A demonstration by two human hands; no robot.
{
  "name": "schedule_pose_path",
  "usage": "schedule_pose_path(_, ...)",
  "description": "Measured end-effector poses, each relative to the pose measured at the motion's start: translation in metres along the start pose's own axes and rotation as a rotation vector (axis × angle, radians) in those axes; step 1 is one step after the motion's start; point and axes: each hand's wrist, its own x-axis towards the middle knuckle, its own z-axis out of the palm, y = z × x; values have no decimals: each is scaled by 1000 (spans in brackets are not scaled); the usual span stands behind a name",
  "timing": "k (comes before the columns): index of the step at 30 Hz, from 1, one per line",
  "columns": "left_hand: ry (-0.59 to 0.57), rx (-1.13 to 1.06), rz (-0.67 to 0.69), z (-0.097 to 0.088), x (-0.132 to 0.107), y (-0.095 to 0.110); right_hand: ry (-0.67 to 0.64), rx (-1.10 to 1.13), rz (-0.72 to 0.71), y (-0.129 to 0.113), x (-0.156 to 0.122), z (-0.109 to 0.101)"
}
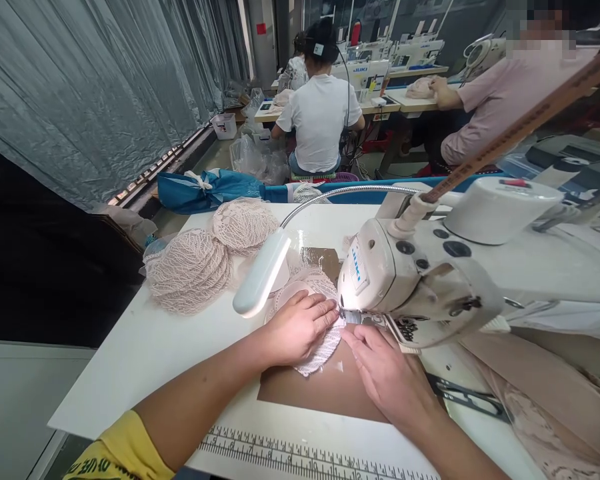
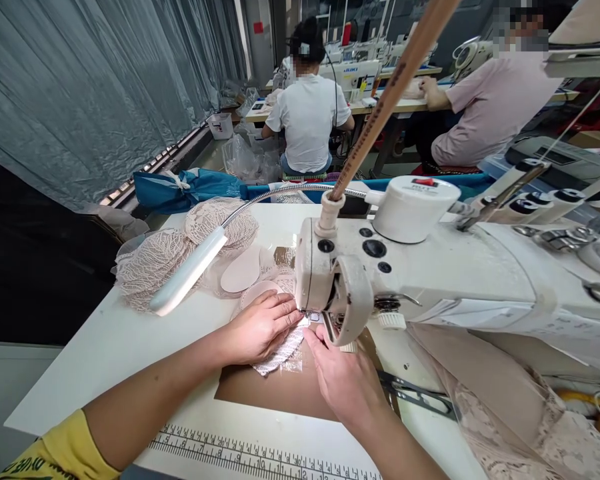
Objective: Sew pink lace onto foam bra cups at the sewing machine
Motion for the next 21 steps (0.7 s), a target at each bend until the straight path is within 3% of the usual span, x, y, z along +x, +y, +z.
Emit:
schedule_pose_path(8,-64,-53,-7,-8,-9,-1,-19,72,85,2,-4,2)
schedule_pose_path(12,-39,-198,-19,-25,-16,-2,-7,129,129,4,-7,0)
schedule_pose_path(17,-81,-253,-138,-57,-21,6,-33,175,-1,4,-6,-6)
schedule_pose_path(21,-234,-177,-128,-59,-20,14,-52,207,-56,3,-6,-6)
